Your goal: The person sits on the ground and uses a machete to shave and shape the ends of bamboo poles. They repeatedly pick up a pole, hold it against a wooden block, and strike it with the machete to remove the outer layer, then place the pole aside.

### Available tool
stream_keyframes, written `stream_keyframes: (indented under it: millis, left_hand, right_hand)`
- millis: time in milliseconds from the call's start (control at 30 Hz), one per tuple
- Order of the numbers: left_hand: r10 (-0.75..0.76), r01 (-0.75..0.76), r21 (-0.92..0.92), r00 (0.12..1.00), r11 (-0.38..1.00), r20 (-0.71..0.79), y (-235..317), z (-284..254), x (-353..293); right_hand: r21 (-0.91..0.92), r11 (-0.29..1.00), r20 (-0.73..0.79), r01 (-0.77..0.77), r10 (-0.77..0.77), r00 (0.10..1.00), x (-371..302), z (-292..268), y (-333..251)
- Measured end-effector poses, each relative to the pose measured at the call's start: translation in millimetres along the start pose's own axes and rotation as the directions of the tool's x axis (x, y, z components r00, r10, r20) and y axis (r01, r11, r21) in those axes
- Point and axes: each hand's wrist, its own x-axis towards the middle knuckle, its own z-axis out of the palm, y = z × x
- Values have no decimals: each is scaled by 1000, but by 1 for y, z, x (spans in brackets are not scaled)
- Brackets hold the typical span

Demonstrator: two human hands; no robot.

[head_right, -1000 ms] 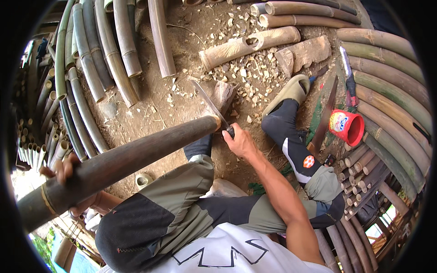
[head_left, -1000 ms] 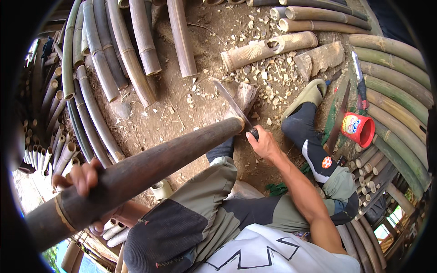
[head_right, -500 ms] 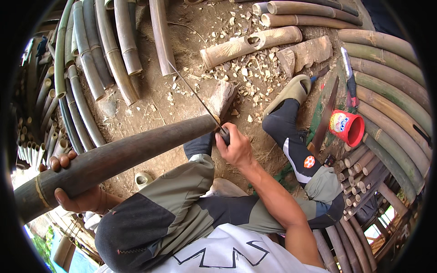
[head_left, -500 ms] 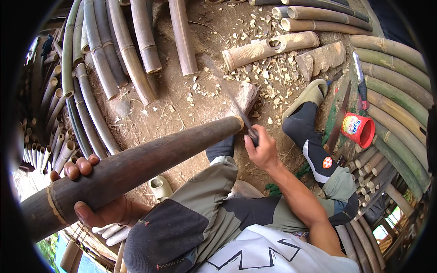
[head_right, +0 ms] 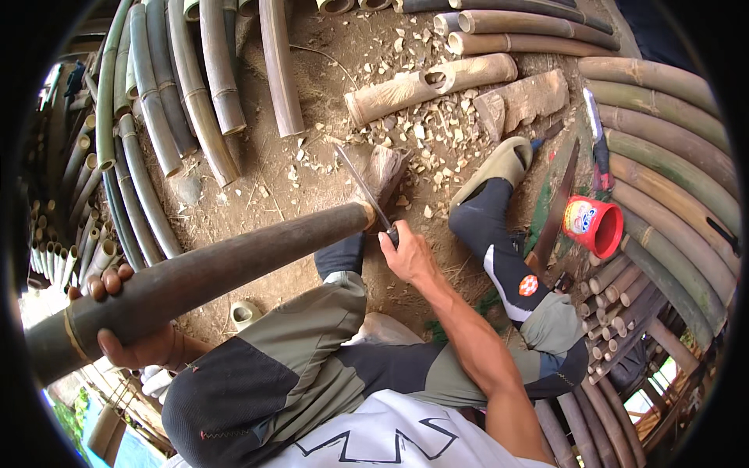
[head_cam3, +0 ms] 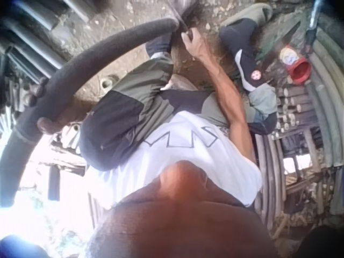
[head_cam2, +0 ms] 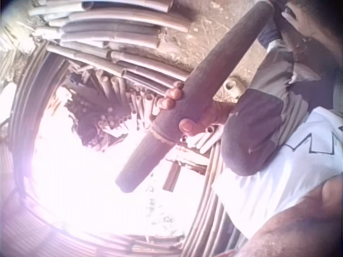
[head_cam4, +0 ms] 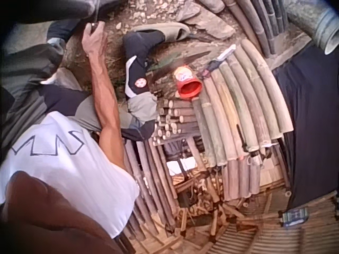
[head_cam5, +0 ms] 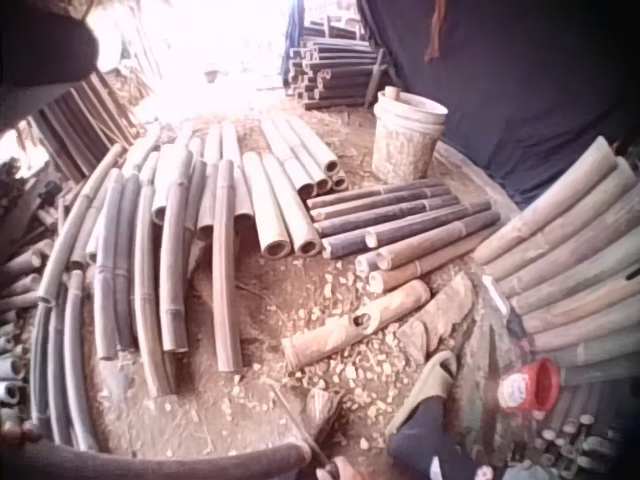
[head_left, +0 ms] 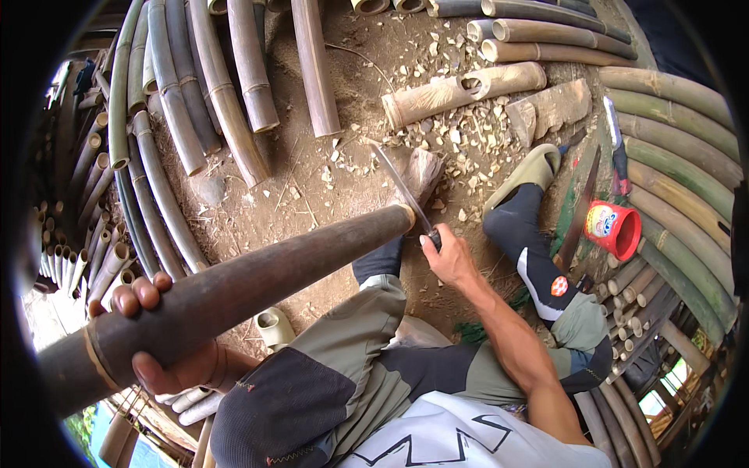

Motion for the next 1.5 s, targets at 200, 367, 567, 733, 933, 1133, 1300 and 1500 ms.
stream_keyframes:
  millis: [200,367,567,733,933,1133,1300,1500]
  left_hand:
    - [54,-33,-95,971,995,232,4,-5,-1]
    - [11,-1,-44,975,999,222,9,2,2]
    - [47,-21,-97,960,995,276,9,-4,-3]
    - [1,33,-121,962,992,275,5,-3,3]
    - [-183,161,-146,971,976,-152,-6,6,14]
    - [36,-32,66,997,997,-63,-5,-6,0]
    - [41,-41,20,999,999,14,-4,-2,0]
    - [17,-17,42,1000,999,-4,7,-5,-9]
  right_hand:
    - [336,835,-375,437,-307,875,-9,-21,-50]
    - [84,988,100,-131,123,987,4,4,12]
    - [199,886,-329,419,-342,880,-15,-12,-50]
    - [41,998,14,-37,37,999,5,19,27]
    - [23,998,51,-53,52,997,4,4,21]
    - [180,938,-256,295,-245,935,-20,-22,-52]
    - [48,942,-313,332,-301,901,-18,-2,-24]
    - [238,956,-129,170,-142,981,-20,-19,-42]
